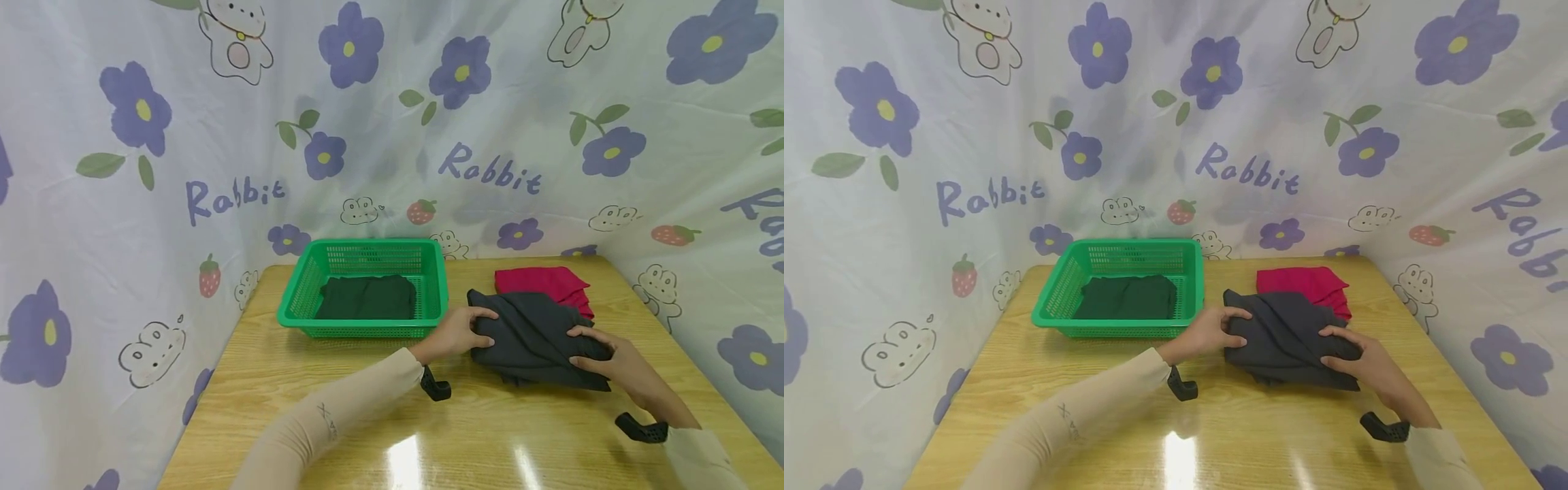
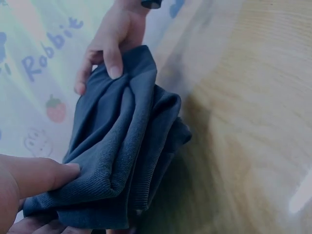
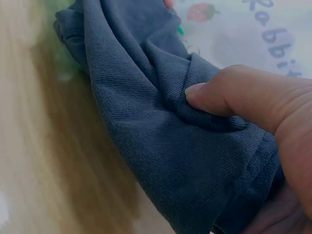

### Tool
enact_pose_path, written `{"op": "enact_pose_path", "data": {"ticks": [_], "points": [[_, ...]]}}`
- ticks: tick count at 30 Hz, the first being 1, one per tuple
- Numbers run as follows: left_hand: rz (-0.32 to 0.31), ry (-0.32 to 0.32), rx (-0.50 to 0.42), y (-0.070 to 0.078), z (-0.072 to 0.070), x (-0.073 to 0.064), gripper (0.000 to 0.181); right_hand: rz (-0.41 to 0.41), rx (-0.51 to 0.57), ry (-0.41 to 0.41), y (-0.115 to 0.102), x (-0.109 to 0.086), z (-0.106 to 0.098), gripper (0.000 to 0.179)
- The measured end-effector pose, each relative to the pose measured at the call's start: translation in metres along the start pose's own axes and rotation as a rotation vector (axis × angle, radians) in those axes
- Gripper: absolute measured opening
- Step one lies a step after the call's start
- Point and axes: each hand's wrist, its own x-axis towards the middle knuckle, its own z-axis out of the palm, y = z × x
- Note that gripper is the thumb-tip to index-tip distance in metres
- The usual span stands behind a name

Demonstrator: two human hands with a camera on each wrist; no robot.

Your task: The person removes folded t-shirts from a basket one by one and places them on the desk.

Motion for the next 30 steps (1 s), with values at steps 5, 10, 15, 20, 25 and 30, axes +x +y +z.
{"op": "enact_pose_path", "data": {"ticks": [5, 10, 15, 20, 25, 30], "points": [[-0.027, -0.018, -0.006, -0.004, 0.008, 0.000, 0.047, 0.035, 0.008, -0.013, 0.011, 0.000, 0.003, 0.064], [-0.034, -0.022, 0.040, -0.010, 0.015, 0.000, 0.047, 0.043, 0.005, -0.018, 0.016, -0.002, 0.006, 0.065], [-0.048, -0.019, 0.060, -0.015, 0.021, 0.000, 0.047, 0.054, 0.001, -0.019, 0.021, -0.004, 0.007, 0.067], [-0.030, -0.023, 0.034, -0.019, 0.025, 0.001, 0.046, 0.070, 0.022, -0.023, 0.027, -0.007, 0.007, 0.068], [-0.002, -0.025, 0.094, -0.021, 0.029, 0.001, 0.047, 0.070, 0.012, -0.021, 0.032, -0.009, 0.006, 0.068], [-0.036, -0.045, 0.100, -0.022, 0.030, 0.000, 0.048, 0.084, 0.017, -0.028, 0.036, -0.011, 0.007, 0.068]]}}
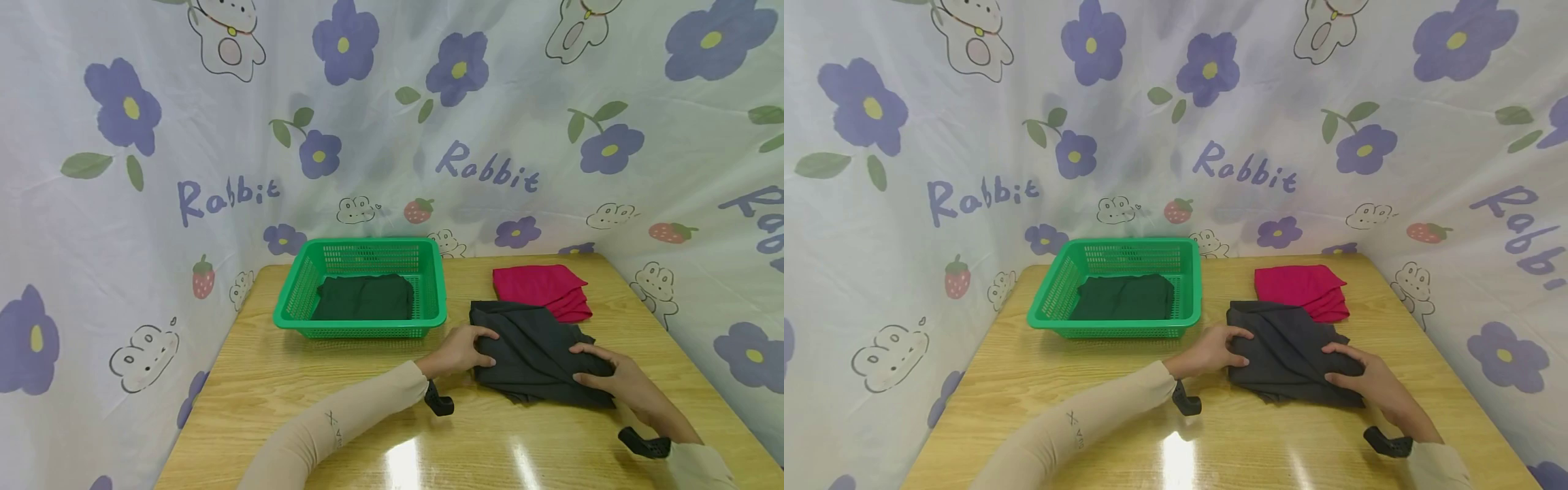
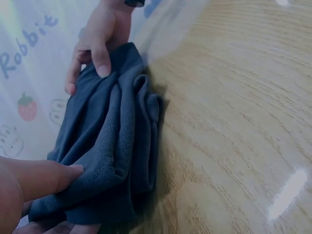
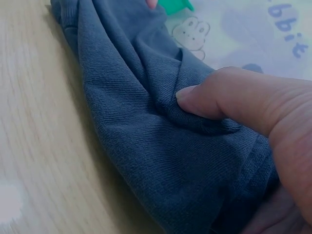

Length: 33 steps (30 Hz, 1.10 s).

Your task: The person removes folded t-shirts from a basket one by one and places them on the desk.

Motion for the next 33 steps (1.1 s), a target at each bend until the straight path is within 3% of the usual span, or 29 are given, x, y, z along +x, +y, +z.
{"op": "enact_pose_path", "data": {"ticks": [13, 25, 33], "points": [[-0.023, -0.027, 0.051, 0.000, 0.002, -0.003, 0.049, 0.019, 0.026, -0.031, 0.006, -0.002, 0.000, 0.069], [-0.035, -0.062, 0.044, -0.002, 0.001, -0.003, 0.048, -0.041, -0.102, -0.003, 0.000, -0.002, 0.000, 0.065], [0.047, -0.102, 0.127, -0.003, -0.006, -0.004, 0.040, 0.008, -0.143, 0.140, -0.013, -0.008, -0.009, 0.061]]}}
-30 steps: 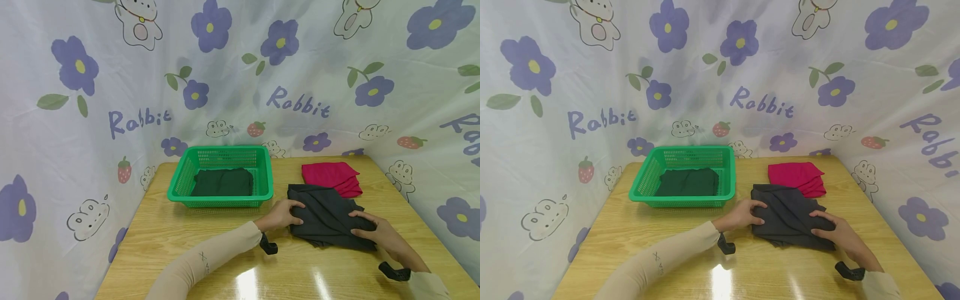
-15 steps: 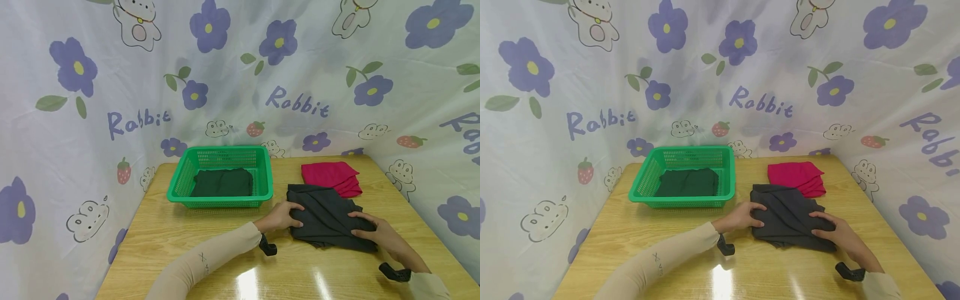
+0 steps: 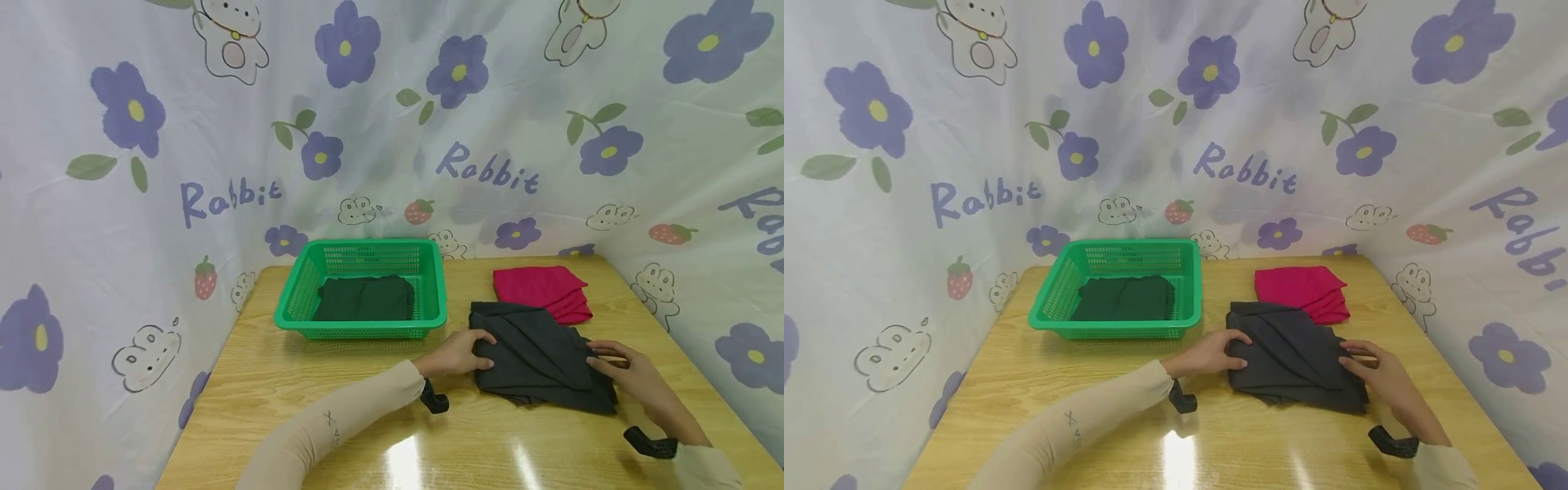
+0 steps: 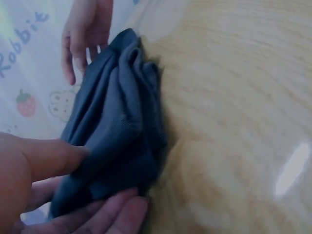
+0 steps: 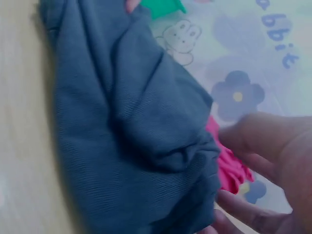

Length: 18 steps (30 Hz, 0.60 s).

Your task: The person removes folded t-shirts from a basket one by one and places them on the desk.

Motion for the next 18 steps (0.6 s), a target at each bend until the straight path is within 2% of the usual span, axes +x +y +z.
{"op": "enact_pose_path", "data": {"ticks": [3, 6, 11, 14, 18], "points": [[0.047, -0.032, 0.078, 0.001, -0.006, 0.000, 0.041, 0.001, 0.064, 0.072, -0.006, 0.002, -0.004, 0.061], [0.068, -0.067, 0.161, 0.003, -0.014, -0.004, 0.045, -0.033, 0.112, 0.124, -0.014, 0.006, -0.005, 0.058], [0.095, -0.142, 0.207, 0.011, -0.025, -0.012, 0.049, -0.096, 0.151, 0.132, -0.028, 0.012, 0.000, 0.052], [0.144, -0.194, 0.143, 0.015, -0.031, -0.017, 0.045, -0.110, 0.172, 0.096, -0.038, 0.015, 0.004, 0.050], [0.193, -0.245, -0.038, 0.019, -0.045, -0.022, 0.036, -0.129, 0.189, 0.037, -0.055, 0.021, 0.008, 0.047]]}}
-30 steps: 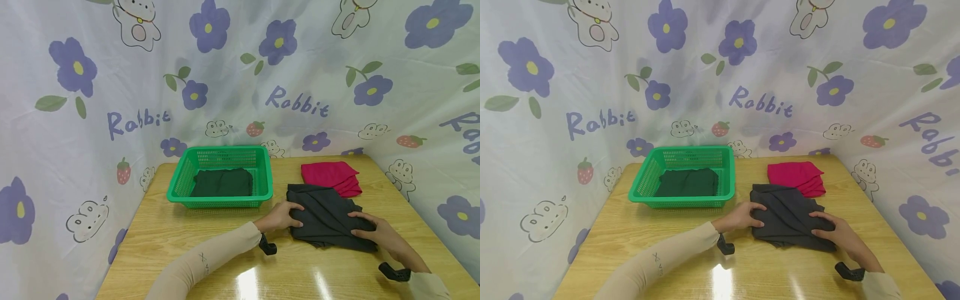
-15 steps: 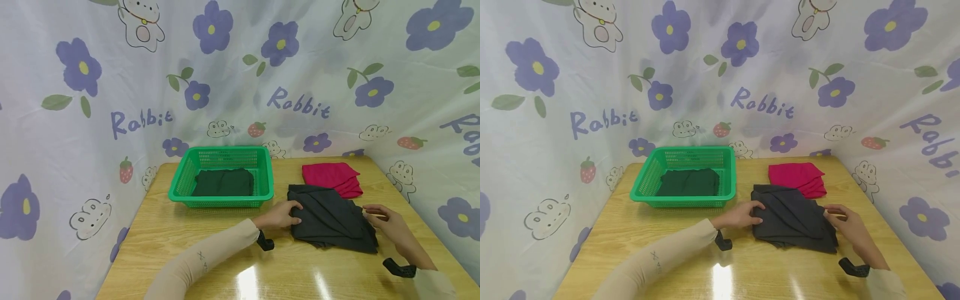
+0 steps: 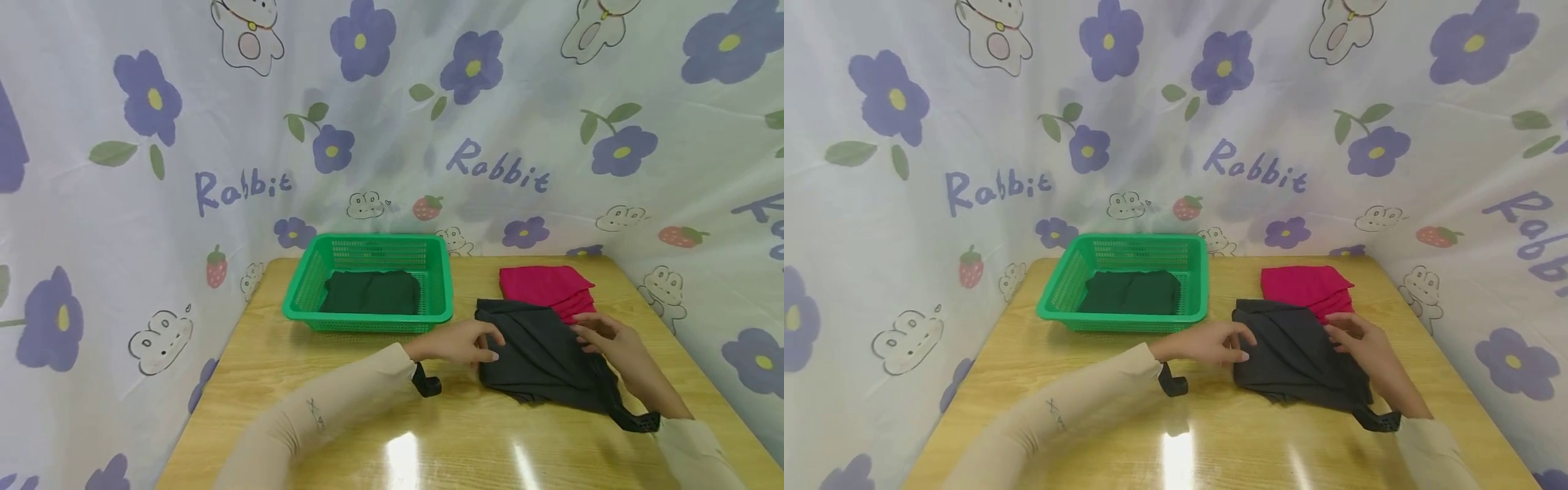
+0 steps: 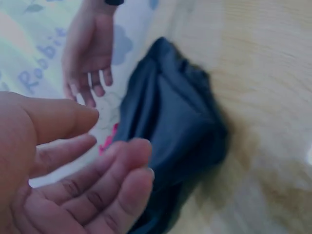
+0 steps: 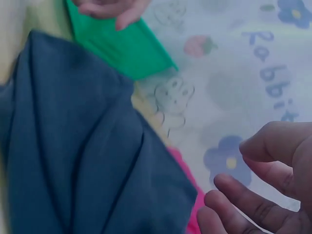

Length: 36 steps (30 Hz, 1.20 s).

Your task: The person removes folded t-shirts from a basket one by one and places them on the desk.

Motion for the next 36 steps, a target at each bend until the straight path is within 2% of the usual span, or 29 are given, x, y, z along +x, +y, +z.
{"op": "enact_pose_path", "data": {"ticks": [2, 5, 10, 15, 19, 22, 26, 29, 36], "points": [[0.029, -0.001, -0.078, 0.003, -0.009, -0.004, 0.031, -0.020, 0.003, -0.025, -0.007, 0.005, 0.005, 0.046], [0.073, 0.013, -0.135, 0.007, -0.023, -0.009, 0.026, -0.055, 0.013, -0.069, -0.018, 0.012, 0.013, 0.048], [0.131, 0.053, -0.136, 0.008, -0.045, -0.019, 0.020, -0.098, 0.031, -0.139, -0.032, 0.026, 0.029, 0.049], [0.121, 0.110, -0.137, -0.002, -0.068, -0.032, 0.020, -0.101, 0.035, -0.177, -0.050, 0.042, 0.047, 0.045], [0.068, 0.172, -0.138, -0.017, -0.088, -0.047, 0.024, -0.128, 0.054, -0.220, -0.068, 0.055, 0.063, 0.047], [0.010, 0.229, -0.100, -0.029, -0.104, -0.059, 0.026, -0.147, 0.068, -0.254, -0.079, 0.064, 0.076, 0.047], [-0.055, 0.300, -0.036, -0.043, -0.124, -0.073, 0.022, -0.162, 0.081, -0.279, -0.092, 0.074, 0.093, 0.044], [-0.105, 0.341, -0.026, -0.056, -0.137, -0.085, 0.019, -0.174, 0.077, -0.293, -0.101, 0.083, 0.107, 0.043], [-0.256, 0.432, 0.039, -0.081, -0.166, -0.108, 0.019, -0.192, 0.092, -0.326, -0.126, 0.103, 0.139, 0.046]]}}
